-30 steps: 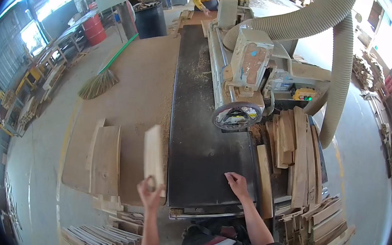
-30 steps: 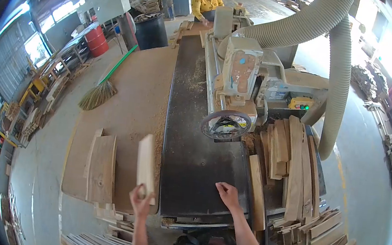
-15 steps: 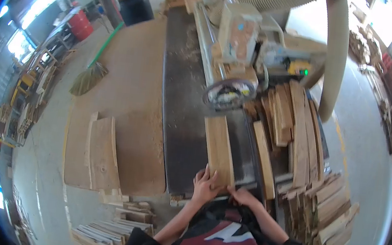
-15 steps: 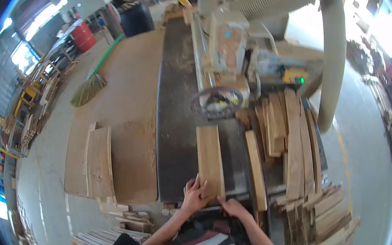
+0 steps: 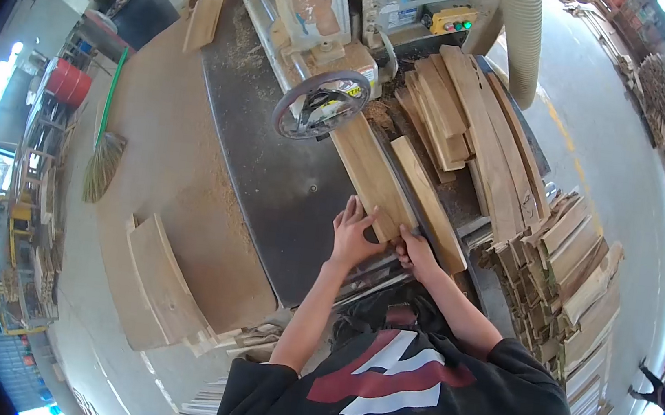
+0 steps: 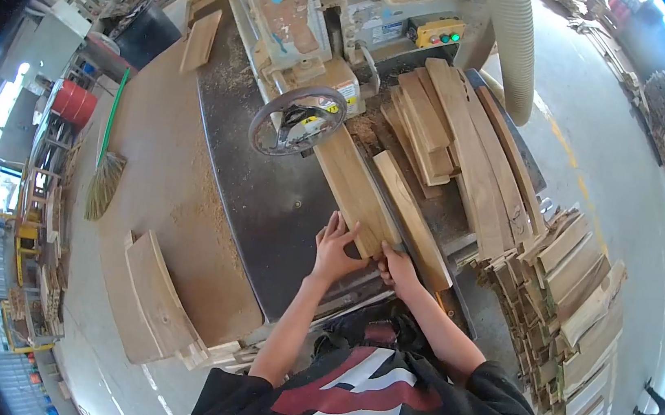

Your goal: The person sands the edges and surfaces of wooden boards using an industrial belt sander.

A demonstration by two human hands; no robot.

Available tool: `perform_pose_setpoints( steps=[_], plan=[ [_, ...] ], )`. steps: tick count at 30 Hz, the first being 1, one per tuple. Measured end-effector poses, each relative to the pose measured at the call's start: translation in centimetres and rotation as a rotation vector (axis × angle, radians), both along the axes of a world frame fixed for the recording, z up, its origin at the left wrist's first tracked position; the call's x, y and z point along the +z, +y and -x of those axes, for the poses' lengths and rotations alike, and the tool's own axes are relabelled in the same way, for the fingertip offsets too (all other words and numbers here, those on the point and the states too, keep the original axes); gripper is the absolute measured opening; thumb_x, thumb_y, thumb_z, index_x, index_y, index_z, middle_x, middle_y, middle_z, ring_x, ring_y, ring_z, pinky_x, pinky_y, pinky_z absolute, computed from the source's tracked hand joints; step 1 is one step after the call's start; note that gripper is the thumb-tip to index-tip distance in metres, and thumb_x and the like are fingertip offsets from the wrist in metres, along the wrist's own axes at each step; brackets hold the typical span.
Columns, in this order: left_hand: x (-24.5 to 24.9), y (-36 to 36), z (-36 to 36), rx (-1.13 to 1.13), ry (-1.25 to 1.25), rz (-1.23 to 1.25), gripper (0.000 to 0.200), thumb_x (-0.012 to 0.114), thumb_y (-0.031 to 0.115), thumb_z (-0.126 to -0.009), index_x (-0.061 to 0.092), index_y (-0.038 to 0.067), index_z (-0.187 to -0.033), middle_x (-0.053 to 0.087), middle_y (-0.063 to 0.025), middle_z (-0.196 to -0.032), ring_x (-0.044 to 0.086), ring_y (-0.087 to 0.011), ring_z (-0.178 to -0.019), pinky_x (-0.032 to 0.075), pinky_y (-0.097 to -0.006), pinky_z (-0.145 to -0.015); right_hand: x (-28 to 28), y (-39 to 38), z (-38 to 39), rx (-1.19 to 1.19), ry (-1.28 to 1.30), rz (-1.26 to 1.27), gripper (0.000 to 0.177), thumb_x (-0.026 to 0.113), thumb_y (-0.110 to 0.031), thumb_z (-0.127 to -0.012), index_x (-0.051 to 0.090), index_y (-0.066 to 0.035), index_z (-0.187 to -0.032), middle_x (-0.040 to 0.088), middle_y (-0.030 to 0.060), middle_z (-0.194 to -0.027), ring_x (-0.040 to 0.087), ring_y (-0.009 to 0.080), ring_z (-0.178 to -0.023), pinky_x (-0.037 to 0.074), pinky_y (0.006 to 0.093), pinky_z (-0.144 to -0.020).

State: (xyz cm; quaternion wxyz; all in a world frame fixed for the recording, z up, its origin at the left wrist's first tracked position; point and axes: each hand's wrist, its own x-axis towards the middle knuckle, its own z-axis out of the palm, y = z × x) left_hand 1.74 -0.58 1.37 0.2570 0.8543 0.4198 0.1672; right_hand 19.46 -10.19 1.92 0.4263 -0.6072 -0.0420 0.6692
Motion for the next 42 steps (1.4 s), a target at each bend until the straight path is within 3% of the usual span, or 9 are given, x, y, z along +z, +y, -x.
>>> perform_pose_setpoints(
  steps=[16, 19, 28, 32, 33, 35, 37, 39, 42],
  plan=[
    [-0.8, 14.5, 1.0, 0.053, -0.141, -0.135, 0.086, 0.091, 0.029, -0.060, 0.062, 0.008, -0.138, 0.052, -0.0292, -0.147, 0.038, -0.0431, -0.146, 0.034, -0.0539, -0.114, 0.0, 17.0, 3.1, -0.079, -0.143, 0.053, 0.048, 0.054, -0.048, -0.104, 0.054, -0.008, -0.077, 0.044, -0.0014, -0.056, 0.040, 0.0107, -0.043, 0.025, 0.0281, -0.039],
    [-1.5, 14.3, 0.5, 0.207, -0.393, -0.291, 0.069, 0.092, 0.015, -0.071, 0.064, 0.005, -0.134, 0.057, -0.0202, -0.144, 0.050, -0.0403, -0.138, 0.048, -0.0490, -0.108, -0.3, 19.1, 3.6, -0.151, -0.163, -0.045, 0.047, 0.055, -0.047, -0.104, 0.054, -0.009, -0.076, 0.046, -0.0010, -0.057, 0.040, 0.0107, -0.042, 0.025, 0.0283, -0.039],
    [-2.6, 14.9, 4.6, 0.620, -0.525, -0.270, 0.045, 0.086, 0.012, -0.080, 0.069, 0.002, -0.121, 0.056, -0.0223, -0.141, 0.055, -0.0393, -0.129, 0.050, -0.0469, -0.104, -2.2, 25.3, 3.5, -0.063, -0.281, -0.184, 0.040, 0.058, -0.046, -0.103, 0.060, -0.010, -0.086, 0.050, -0.0035, -0.063, 0.041, 0.0060, -0.048, 0.028, 0.0229, -0.041],
    [-2.9, 19.1, 10.8, 0.787, -0.371, -0.324, 0.060, 0.087, 0.018, -0.079, 0.063, 0.007, -0.132, 0.040, -0.0234, -0.154, 0.039, -0.0432, -0.141, 0.041, -0.0519, -0.111, -1.0, 25.8, 3.8, 0.084, -0.251, -0.373, 0.029, 0.060, -0.038, -0.104, 0.059, -0.010, -0.099, 0.049, -0.0031, -0.070, 0.038, 0.0039, -0.050, 0.026, 0.0214, -0.042],
    [-2.9, 21.3, 12.9, 0.791, -0.312, -0.312, 0.070, 0.089, 0.024, -0.078, 0.059, 0.010, -0.140, 0.035, -0.0239, -0.157, 0.032, -0.0446, -0.146, 0.038, -0.0537, -0.114, -1.3, 25.6, 3.4, 0.228, -0.295, -0.422, 0.039, 0.065, -0.040, -0.101, 0.064, -0.004, -0.117, 0.057, -0.0023, -0.074, 0.050, 0.0069, -0.060, 0.038, 0.0238, -0.053],
    [-1.8, 26.3, 16.5, 0.858, -0.188, -0.346, 0.084, 0.091, 0.031, -0.074, 0.053, 0.013, -0.146, 0.027, -0.0261, -0.160, 0.027, -0.0470, -0.147, 0.034, -0.0562, -0.115, 0.1, 24.4, 5.0, 0.386, -0.675, -0.389, 0.051, 0.066, -0.038, -0.100, 0.059, 0.000, -0.133, 0.053, 0.0021, -0.066, 0.049, 0.0101, -0.061, 0.041, 0.0285, -0.057],
    [-2.1, 32.3, 18.9, 0.883, -0.058, -0.309, 0.107, 0.093, 0.046, -0.068, 0.040, 0.019, -0.157, 0.013, -0.0294, -0.163, 0.019, -0.0510, -0.149, 0.029, -0.0610, -0.117, 0.2, 23.0, 5.9, 0.437, -1.048, -0.591, 0.048, 0.067, -0.035, -0.099, 0.062, -0.001, -0.134, 0.052, 0.0036, -0.063, 0.049, 0.0101, -0.060, 0.042, 0.0282, -0.057],
    [-1.7, 39.7, 22.3, 0.923, 0.035, -0.266, 0.120, 0.093, 0.057, -0.063, 0.031, 0.022, -0.161, 0.005, -0.0306, -0.165, 0.015, -0.0521, -0.150, 0.028, -0.0632, -0.117, -2.2, 21.3, 6.4, 0.371, -1.080, -0.631, 0.030, 0.069, -0.027, -0.097, 0.071, -0.002, -0.112, 0.050, 0.0045, -0.061, 0.051, 0.0120, -0.057, 0.044, 0.0308, -0.056],
    [1.4, 50.9, 27.0, 0.995, 0.286, -0.201, 0.125, 0.092, 0.063, -0.060, 0.031, 0.021, -0.161, 0.009, -0.0351, -0.163, 0.018, -0.0521, -0.150, 0.025, -0.0622, -0.118, -3.9, 21.1, 6.1, 0.279, -1.146, -0.901, 0.024, 0.072, -0.023, -0.094, 0.071, -0.002, -0.106, 0.052, 0.0039, -0.063, 0.049, 0.0097, -0.057, 0.042, 0.0292, -0.054]
  ],
)
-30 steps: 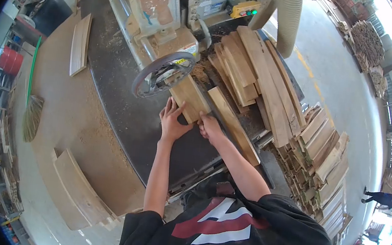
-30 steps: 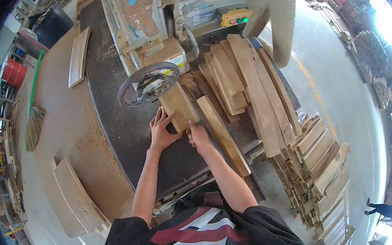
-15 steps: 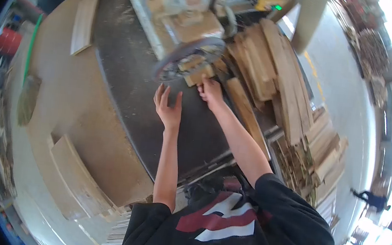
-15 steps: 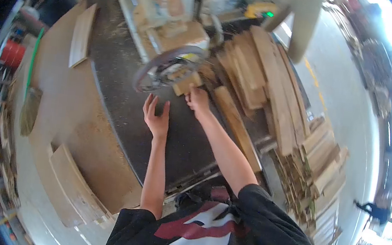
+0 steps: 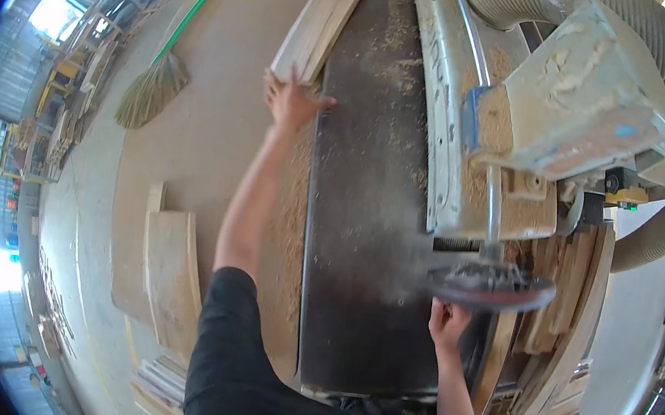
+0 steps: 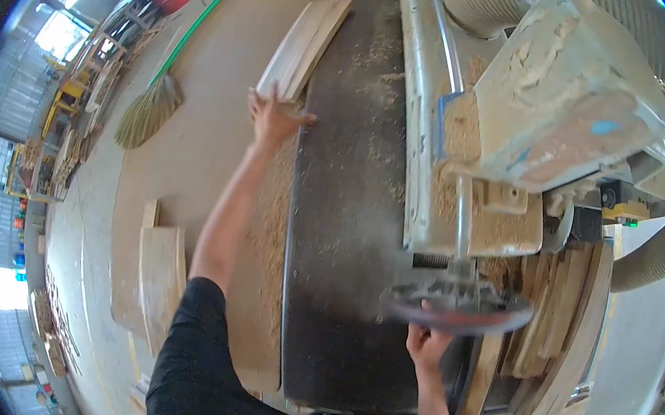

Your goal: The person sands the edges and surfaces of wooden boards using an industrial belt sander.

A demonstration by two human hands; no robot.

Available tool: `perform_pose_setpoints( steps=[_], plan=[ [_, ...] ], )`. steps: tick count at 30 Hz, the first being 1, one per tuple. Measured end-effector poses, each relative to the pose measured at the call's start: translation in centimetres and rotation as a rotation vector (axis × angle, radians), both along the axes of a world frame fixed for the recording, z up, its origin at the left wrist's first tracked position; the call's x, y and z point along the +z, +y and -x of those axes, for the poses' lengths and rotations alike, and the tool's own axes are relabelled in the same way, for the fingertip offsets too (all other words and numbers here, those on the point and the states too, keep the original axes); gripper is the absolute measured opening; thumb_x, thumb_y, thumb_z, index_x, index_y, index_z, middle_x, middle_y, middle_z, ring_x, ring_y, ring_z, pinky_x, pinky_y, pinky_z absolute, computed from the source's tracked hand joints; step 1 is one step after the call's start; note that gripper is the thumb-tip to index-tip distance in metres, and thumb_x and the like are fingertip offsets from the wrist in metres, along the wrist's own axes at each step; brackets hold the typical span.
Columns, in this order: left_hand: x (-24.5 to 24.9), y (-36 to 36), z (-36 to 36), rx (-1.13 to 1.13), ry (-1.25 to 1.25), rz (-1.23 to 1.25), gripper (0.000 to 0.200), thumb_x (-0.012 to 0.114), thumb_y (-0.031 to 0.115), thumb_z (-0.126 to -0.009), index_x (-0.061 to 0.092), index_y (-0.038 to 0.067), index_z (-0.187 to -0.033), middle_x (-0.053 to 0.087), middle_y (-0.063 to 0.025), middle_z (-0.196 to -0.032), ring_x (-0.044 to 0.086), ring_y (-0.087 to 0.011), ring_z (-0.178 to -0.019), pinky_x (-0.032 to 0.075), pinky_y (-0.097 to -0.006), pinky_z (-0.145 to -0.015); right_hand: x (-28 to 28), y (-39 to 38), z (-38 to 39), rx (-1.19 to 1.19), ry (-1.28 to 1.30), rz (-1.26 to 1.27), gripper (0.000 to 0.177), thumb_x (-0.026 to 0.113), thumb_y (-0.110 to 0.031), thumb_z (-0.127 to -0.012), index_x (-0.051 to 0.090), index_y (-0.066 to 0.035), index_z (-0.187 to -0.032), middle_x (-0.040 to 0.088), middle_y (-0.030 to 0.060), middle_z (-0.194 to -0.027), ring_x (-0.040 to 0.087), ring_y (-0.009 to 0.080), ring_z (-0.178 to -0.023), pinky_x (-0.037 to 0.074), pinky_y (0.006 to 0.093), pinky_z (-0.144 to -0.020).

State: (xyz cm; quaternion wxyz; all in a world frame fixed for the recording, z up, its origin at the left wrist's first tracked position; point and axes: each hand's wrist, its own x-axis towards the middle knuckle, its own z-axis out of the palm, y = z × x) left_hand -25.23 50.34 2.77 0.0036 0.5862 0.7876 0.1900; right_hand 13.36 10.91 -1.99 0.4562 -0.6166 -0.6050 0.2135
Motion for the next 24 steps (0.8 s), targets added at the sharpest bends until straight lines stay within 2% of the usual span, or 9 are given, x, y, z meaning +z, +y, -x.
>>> perform_pose_setpoints(
  steps=[3, 5, 6, 8, 14, 16, 19, 23, 24],
  plan=[
    [-1.8, 11.2, 6.1, 0.064, -0.133, 0.062, 0.125, 0.088, 0.072, -0.059, 0.035, 0.020, -0.159, 0.015, -0.0361, -0.162, 0.019, -0.0516, -0.150, 0.023, -0.0623, -0.119, -1.1, -0.6, -0.1, -0.042, 0.038, -0.007, 0.025, 0.071, -0.023, -0.094, 0.068, -0.001, -0.105, 0.056, 0.0026, -0.065, 0.051, 0.0092, -0.056, 0.043, 0.0270, -0.053],
    [-2.5, 14.6, 8.0, -0.253, -0.986, 0.285, 0.125, 0.083, 0.080, -0.056, 0.040, 0.020, -0.157, 0.021, -0.0361, -0.160, 0.020, -0.0508, -0.150, 0.020, -0.0630, -0.120, 0.4, -0.8, -0.1, -0.015, 0.086, 0.199, 0.026, 0.070, -0.023, -0.095, 0.064, 0.000, -0.107, 0.062, 0.0025, -0.069, 0.057, 0.0099, -0.057, 0.045, 0.0261, -0.055],
    [-2.2, 14.0, 6.3, -0.249, -0.997, 0.293, 0.125, 0.083, 0.080, -0.056, 0.040, 0.020, -0.157, 0.021, -0.0361, -0.160, 0.020, -0.0508, -0.150, 0.020, -0.0630, -0.120, 0.3, -0.4, 0.0, -0.015, 0.076, 0.209, 0.026, 0.070, -0.023, -0.095, 0.064, 0.000, -0.107, 0.062, 0.0025, -0.069, 0.057, 0.0099, -0.057, 0.045, 0.0261, -0.055],
    [-0.3, 10.1, 0.5, 0.178, -0.327, 0.262, 0.118, 0.080, 0.080, -0.060, 0.044, 0.019, -0.154, 0.025, -0.0349, -0.160, 0.022, -0.0514, -0.149, 0.019, -0.0646, -0.120, 0.5, -0.5, 0.1, -0.033, 0.074, 0.149, 0.023, 0.071, -0.021, -0.094, 0.065, -0.002, -0.107, 0.062, 0.0022, -0.070, 0.055, 0.0100, -0.056, 0.044, 0.0260, -0.054],
    [0.6, -6.6, -6.3, 0.319, -0.337, 0.180, 0.106, 0.081, 0.069, -0.062, 0.048, 0.022, -0.151, 0.032, -0.0384, -0.151, 0.031, -0.0563, -0.142, 0.024, -0.0663, -0.116, 0.4, 0.2, -0.7, 0.067, -0.090, -0.002, 0.015, 0.070, -0.015, -0.095, 0.070, -0.002, -0.103, 0.060, 0.0010, -0.070, 0.049, 0.0073, -0.059, 0.041, 0.0255, -0.056],
    [1.8, -15.0, -7.1, 0.338, -0.321, 0.197, 0.106, 0.082, 0.068, -0.059, 0.050, 0.021, -0.149, 0.032, -0.0392, -0.149, 0.031, -0.0571, -0.140, 0.023, -0.0664, -0.115, 0.0, 0.0, 0.3, -0.062, 0.168, 0.090, 0.016, 0.068, -0.017, -0.097, 0.070, -0.002, -0.101, 0.057, -0.0010, -0.064, 0.047, 0.0051, -0.056, 0.038, 0.0245, -0.052],
    [3.3, -27.7, -7.2, 0.280, -0.221, 0.391, 0.109, 0.087, 0.064, -0.057, 0.047, 0.023, -0.150, 0.034, -0.0351, -0.149, 0.027, -0.0533, -0.145, 0.021, -0.0650, -0.115, 0.6, 0.3, 0.0, -0.050, 0.174, 0.016, 0.016, 0.065, -0.017, -0.100, 0.070, -0.001, -0.099, 0.056, -0.0011, -0.066, 0.045, 0.0028, -0.058, 0.035, 0.0240, -0.051],
    [4.8, -37.9, 0.5, -0.267, 0.158, 0.370, 0.100, 0.090, 0.051, -0.064, 0.049, 0.017, -0.148, 0.029, -0.0303, -0.158, 0.025, -0.0470, -0.148, 0.026, -0.0641, -0.114, 0.2, -3.2, -0.4, -0.089, 0.176, -0.015, 0.019, 0.062, -0.017, -0.102, 0.070, -0.001, -0.096, 0.058, -0.0003, -0.066, 0.046, 0.0036, -0.057, 0.037, 0.0239, -0.051],
    [5.0, -38.5, 2.7, -0.104, 0.134, 0.266, 0.096, 0.088, 0.050, -0.069, 0.048, 0.016, -0.149, 0.029, -0.0266, -0.160, 0.025, -0.0432, -0.150, 0.025, -0.0644, -0.115, 1.5, -4.7, 0.0, -0.077, 0.160, -0.055, 0.019, 0.062, -0.017, -0.102, 0.071, -0.001, -0.096, 0.057, 0.0000, -0.064, 0.045, 0.0039, -0.056, 0.037, 0.0242, -0.050]
  ],
)
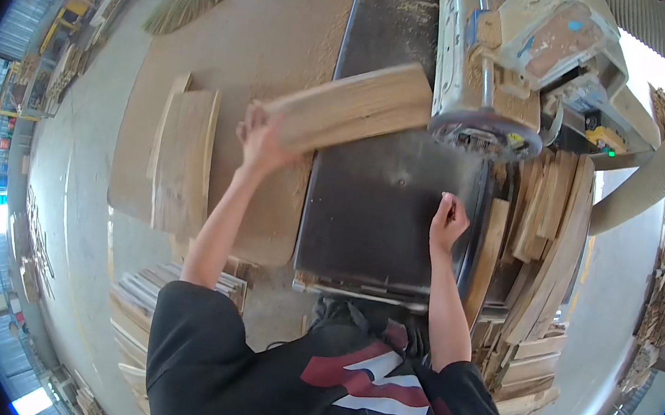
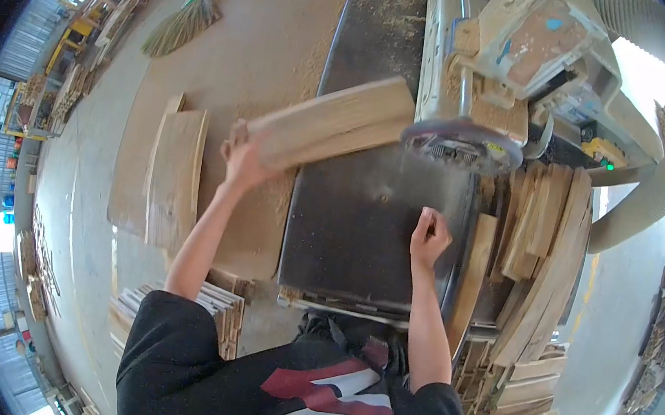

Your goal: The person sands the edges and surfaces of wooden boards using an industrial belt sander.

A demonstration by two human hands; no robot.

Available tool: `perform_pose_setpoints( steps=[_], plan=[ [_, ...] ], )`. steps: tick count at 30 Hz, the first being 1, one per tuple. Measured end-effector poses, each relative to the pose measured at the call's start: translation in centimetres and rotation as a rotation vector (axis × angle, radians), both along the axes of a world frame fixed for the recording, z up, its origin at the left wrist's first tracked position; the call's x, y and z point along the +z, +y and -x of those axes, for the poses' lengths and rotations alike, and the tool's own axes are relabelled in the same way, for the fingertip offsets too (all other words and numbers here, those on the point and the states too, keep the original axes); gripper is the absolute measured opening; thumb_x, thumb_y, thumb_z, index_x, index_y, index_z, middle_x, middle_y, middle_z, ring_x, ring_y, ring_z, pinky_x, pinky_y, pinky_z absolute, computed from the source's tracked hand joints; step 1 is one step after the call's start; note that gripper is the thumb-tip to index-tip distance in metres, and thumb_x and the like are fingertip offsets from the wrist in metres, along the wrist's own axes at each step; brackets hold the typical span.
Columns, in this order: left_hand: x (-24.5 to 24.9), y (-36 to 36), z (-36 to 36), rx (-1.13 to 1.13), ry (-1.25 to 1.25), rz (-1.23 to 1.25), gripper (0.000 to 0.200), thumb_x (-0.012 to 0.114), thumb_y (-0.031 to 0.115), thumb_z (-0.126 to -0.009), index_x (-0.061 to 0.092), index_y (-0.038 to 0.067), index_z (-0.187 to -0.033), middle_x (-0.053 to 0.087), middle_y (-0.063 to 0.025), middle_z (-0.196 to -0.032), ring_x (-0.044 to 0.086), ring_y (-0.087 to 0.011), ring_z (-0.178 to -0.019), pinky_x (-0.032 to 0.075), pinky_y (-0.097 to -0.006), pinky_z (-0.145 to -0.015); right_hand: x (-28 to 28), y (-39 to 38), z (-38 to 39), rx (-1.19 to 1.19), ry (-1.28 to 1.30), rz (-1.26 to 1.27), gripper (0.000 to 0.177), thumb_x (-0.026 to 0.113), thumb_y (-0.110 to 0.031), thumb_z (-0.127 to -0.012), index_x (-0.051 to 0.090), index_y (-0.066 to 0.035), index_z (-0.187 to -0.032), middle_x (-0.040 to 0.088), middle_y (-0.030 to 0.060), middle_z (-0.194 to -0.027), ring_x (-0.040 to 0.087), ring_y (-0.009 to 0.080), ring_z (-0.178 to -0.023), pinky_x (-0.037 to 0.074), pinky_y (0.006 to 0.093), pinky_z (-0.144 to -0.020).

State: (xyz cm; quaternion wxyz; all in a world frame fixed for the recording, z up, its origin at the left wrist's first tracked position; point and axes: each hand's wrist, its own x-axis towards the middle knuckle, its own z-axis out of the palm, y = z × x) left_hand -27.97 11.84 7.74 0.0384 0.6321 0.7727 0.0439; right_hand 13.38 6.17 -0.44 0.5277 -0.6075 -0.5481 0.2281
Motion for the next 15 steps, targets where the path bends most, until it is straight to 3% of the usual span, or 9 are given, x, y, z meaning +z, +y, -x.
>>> perform_pose_setpoints(
  steps=[2, 4, 7, 8, 9, 10, 12, 13, 15],
  plan=[
    [-1.1, -1.6, 1.6, 0.155, -0.005, -0.119, 0.092, 0.086, 0.049, -0.073, 0.047, 0.016, -0.150, 0.029, -0.0230, -0.163, 0.025, -0.0394, -0.152, 0.025, -0.0646, -0.116, 1.8, -2.9, 1.0, 0.008, -0.014, -0.044, 0.019, 0.062, -0.017, -0.102, 0.071, -0.001, -0.095, 0.056, 0.0003, -0.063, 0.045, 0.0042, -0.054, 0.036, 0.0244, -0.049],
    [-3.7, -2.3, 1.4, 0.368, -0.283, -0.402, 0.089, 0.081, 0.051, -0.080, 0.045, 0.015, -0.153, 0.031, -0.0232, -0.163, 0.029, -0.0397, -0.151, 0.024, -0.0670, -0.116, 3.0, -7.1, 1.5, 0.146, -0.008, -0.034, 0.020, 0.063, -0.018, -0.102, 0.072, 0.000, -0.099, 0.055, 0.0010, -0.060, 0.045, 0.0044, -0.053, 0.036, 0.0249, -0.048],
    [-7.2, -3.7, -4.7, 0.074, -0.563, -0.379, 0.095, 0.079, 0.062, -0.079, 0.045, 0.014, -0.154, 0.037, -0.0249, -0.159, 0.038, -0.0448, -0.145, 0.034, -0.0623, -0.113, 3.2, -11.0, 1.4, 0.229, -0.026, 0.135, 0.021, 0.065, -0.019, -0.101, 0.072, 0.000, -0.106, 0.055, 0.0021, -0.060, 0.046, 0.0062, -0.053, 0.037, 0.0261, -0.049],
    [-6.0, -4.3, -7.0, 0.058, -0.568, -0.371, 0.095, 0.079, 0.062, -0.079, 0.045, 0.014, -0.154, 0.037, -0.0249, -0.159, 0.038, -0.0448, -0.145, 0.034, -0.0623, -0.113, 3.3, -12.2, 1.3, 0.283, -0.025, 0.241, 0.022, 0.066, -0.019, -0.101, 0.072, 0.000, -0.108, 0.055, 0.0024, -0.060, 0.046, 0.0070, -0.053, 0.038, 0.0265, -0.050],
    [-3.5, -5.0, -9.4, 0.133, -0.529, -0.231, 0.098, 0.081, 0.061, -0.076, 0.045, 0.013, -0.154, 0.035, -0.0262, -0.160, 0.040, -0.0448, -0.144, 0.034, -0.0540, -0.116, 2.7, -12.9, 0.8, 0.310, -0.018, 0.311, 0.030, 0.064, -0.022, -0.102, 0.069, -0.001, -0.123, 0.058, 0.0039, -0.060, 0.049, 0.0086, -0.053, 0.039, 0.0273, -0.051],
    [-1.9, -5.6, -10.8, 0.204, -0.485, -0.096, 0.101, 0.084, 0.061, -0.074, 0.046, 0.013, -0.154, 0.033, -0.0276, -0.160, 0.042, -0.0447, -0.143, 0.035, -0.0458, -0.118, 2.7, -13.4, 0.9, 0.292, -0.016, 0.309, 0.030, 0.064, -0.022, -0.102, 0.069, -0.001, -0.123, 0.058, 0.0039, -0.060, 0.049, 0.0086, -0.053, 0.039, 0.0273, -0.051],
    [-4.0, -7.0, -12.1, 0.137, -0.490, -0.160, 0.105, 0.085, 0.063, -0.070, 0.046, 0.013, -0.154, 0.032, -0.0294, -0.160, 0.042, -0.0454, -0.143, 0.035, -0.0475, -0.117, 3.4, -13.3, 1.2, 0.302, 0.171, 0.500, 0.043, 0.062, -0.027, -0.103, 0.060, -0.004, -0.138, 0.060, 0.0053, -0.061, 0.053, 0.0092, -0.053, 0.040, 0.0275, -0.051],
    [-5.0, -7.9, -12.9, 0.093, -0.495, -0.221, 0.109, 0.086, 0.065, -0.066, 0.046, 0.014, -0.154, 0.030, -0.0312, -0.160, 0.042, -0.0461, -0.142, 0.036, -0.0492, -0.117, 3.4, -13.0, 1.0, 0.352, 0.148, 0.541, 0.056, 0.061, -0.032, -0.103, 0.046, -0.009, -0.152, 0.063, 0.0062, -0.063, 0.057, 0.0105, -0.053, 0.043, 0.0283, -0.051],
    [-5.9, -10.5, -14.9, 0.037, -0.413, -0.229, 0.112, 0.087, 0.065, -0.065, 0.044, 0.013, -0.155, 0.028, -0.0332, -0.160, 0.038, -0.0471, -0.144, 0.034, -0.0515, -0.117, 5.1, -12.6, 1.0, 0.344, 0.246, 0.655, 0.059, 0.061, -0.032, -0.103, 0.043, -0.010, -0.154, 0.064, 0.0067, -0.063, 0.057, 0.0115, -0.052, 0.045, 0.0282, -0.051]
  ],
)
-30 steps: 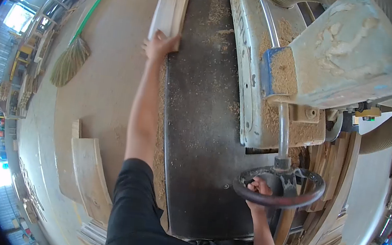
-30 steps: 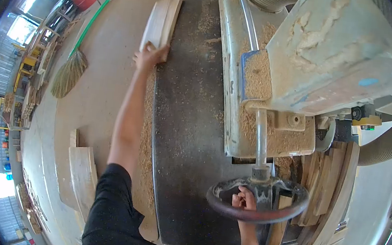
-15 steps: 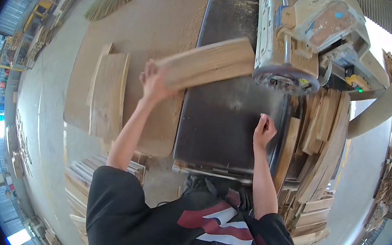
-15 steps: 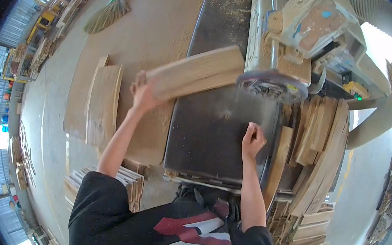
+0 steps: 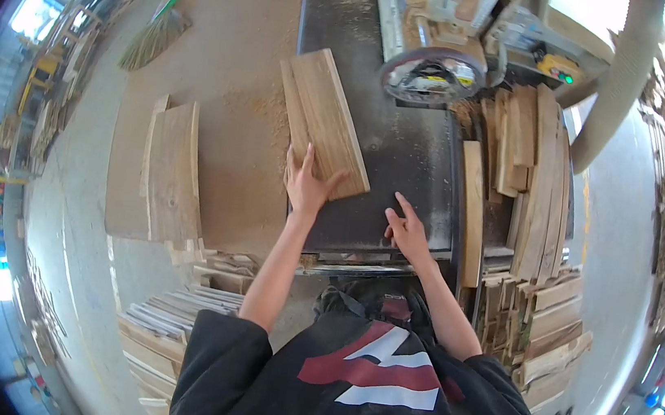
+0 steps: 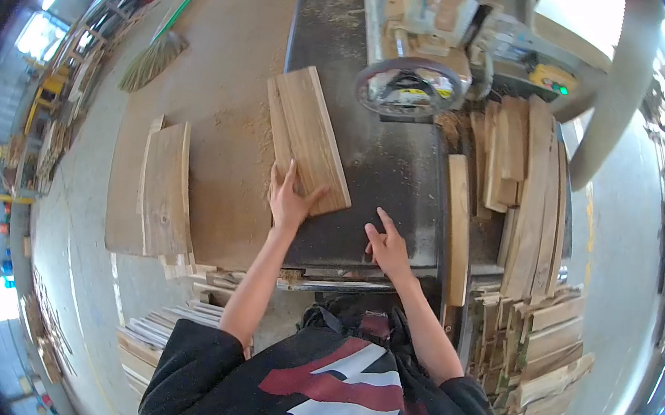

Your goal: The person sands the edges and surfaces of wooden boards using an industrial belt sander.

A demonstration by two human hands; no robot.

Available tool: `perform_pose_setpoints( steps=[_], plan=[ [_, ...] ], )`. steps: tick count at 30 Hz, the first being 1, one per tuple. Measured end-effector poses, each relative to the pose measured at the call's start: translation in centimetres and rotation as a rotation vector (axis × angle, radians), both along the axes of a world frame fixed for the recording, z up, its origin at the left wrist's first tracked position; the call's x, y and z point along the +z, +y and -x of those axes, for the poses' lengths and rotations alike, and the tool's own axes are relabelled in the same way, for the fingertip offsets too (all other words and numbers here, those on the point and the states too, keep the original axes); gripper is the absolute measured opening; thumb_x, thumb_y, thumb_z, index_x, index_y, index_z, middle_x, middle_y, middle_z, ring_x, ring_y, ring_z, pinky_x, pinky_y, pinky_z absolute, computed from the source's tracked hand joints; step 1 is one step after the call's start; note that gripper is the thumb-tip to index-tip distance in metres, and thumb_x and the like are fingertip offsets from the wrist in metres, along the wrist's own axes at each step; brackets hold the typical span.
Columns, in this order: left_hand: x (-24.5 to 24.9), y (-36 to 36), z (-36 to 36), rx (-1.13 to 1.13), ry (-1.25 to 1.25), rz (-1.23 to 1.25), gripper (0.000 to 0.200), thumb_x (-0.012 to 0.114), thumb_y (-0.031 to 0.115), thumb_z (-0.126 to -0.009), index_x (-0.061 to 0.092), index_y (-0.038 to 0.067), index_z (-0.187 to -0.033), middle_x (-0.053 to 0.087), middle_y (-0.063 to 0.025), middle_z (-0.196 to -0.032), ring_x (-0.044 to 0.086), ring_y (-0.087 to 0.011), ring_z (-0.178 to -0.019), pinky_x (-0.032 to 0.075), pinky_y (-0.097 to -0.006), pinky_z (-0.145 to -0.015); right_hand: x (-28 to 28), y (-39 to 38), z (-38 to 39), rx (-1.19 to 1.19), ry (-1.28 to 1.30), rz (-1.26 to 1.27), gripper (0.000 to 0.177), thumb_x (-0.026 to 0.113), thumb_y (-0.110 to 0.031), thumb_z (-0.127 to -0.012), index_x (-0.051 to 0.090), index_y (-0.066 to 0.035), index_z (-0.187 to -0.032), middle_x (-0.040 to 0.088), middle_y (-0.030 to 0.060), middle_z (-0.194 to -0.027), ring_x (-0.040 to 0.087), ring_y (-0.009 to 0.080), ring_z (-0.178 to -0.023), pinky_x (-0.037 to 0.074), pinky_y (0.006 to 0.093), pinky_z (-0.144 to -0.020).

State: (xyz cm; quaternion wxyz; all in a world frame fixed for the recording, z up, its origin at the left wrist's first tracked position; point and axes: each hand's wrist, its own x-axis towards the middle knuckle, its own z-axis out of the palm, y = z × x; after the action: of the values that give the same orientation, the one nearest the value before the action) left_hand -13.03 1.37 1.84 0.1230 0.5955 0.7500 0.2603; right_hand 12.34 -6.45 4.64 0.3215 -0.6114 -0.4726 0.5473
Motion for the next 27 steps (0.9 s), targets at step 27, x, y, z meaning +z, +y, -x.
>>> perform_pose_setpoints(
  steps=[27],
  plan=[
    [1.7, -9.1, -10.2, -0.786, 0.051, 0.182, 0.115, 0.096, 0.050, -0.052, 0.050, 0.018, -0.153, 0.022, -0.0352, -0.163, 0.017, -0.0458, -0.155, 0.020, -0.0576, -0.121, -2.2, -9.5, -6.7, -0.513, 0.303, 0.276, 0.051, 0.054, -0.025, -0.107, 0.041, -0.007, -0.153, 0.066, 0.0066, -0.068, 0.057, 0.0116, -0.047, 0.042, 0.0249, -0.042]
  ],
)
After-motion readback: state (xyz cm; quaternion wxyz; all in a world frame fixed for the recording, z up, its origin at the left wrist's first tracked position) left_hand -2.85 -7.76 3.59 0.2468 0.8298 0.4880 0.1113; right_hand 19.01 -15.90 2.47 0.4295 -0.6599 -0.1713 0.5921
